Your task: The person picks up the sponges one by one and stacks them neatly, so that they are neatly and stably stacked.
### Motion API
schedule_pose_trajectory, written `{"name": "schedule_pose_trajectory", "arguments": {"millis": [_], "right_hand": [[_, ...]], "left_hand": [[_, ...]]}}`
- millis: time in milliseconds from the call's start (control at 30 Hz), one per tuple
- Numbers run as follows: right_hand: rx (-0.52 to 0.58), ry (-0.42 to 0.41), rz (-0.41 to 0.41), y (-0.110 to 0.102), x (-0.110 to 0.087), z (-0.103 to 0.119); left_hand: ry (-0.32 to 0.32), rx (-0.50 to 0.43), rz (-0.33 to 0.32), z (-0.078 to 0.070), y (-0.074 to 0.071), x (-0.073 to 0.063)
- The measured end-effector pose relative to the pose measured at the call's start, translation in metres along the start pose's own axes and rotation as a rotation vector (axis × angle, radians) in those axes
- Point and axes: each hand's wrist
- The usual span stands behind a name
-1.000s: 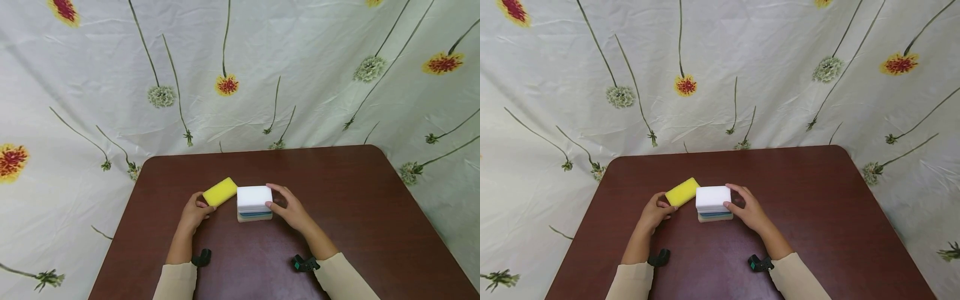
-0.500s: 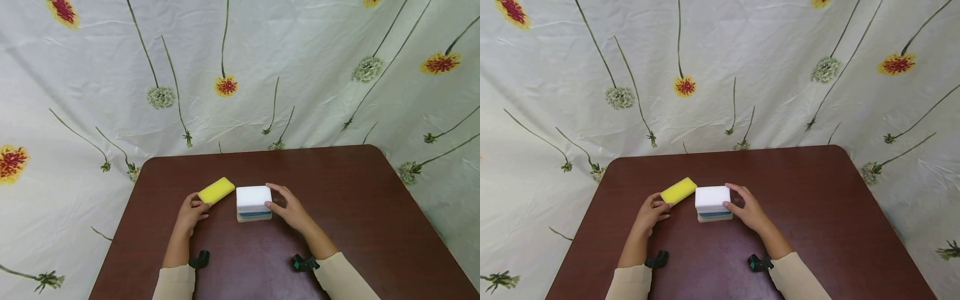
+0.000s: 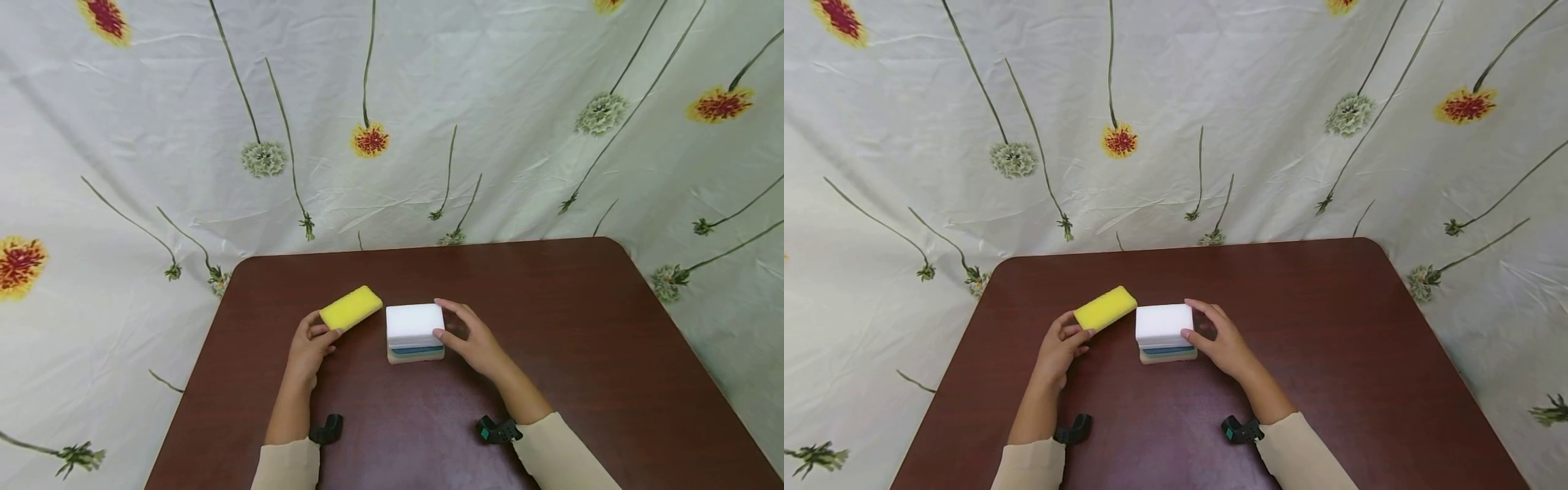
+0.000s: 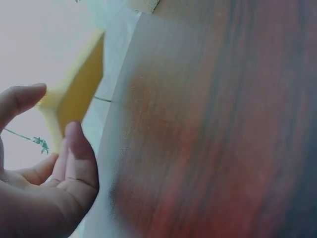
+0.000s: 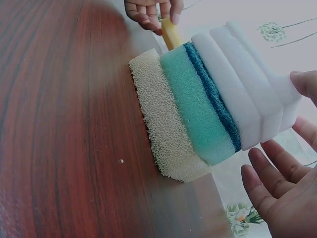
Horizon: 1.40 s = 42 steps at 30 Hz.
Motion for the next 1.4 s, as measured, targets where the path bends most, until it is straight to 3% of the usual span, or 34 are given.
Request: {"name": "schedule_pose_trajectory", "arguments": {"millis": [433, 900, 1333, 1400], "right_hand": [[0.004, 0.006, -0.001, 0.0, 0.001, 0.001], [-0.018, 0.019, -0.001, 0.001, -0.001, 0.0], [-0.04, 0.022, 0.007, 0.001, -0.001, -0.001], [-0.045, 0.024, 0.006, 0.001, -0.001, -0.01]], "left_hand": [[0.108, -0.154, 0.009, -0.014, 0.005, -0.013], [0.302, -0.208, 0.13, -0.031, 0.019, -0.036], [0.322, -0.186, 0.244, -0.036, 0.037, -0.043], [0.326, -0.177, 0.258, -0.036, 0.04, -0.042]]}}
Point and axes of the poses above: each hand's wrist, its own x-axis towards the middle knuckle, its own y-axis out of the palm, z = x × y, and after that the axes turned 7 degrees about -y, right-handed
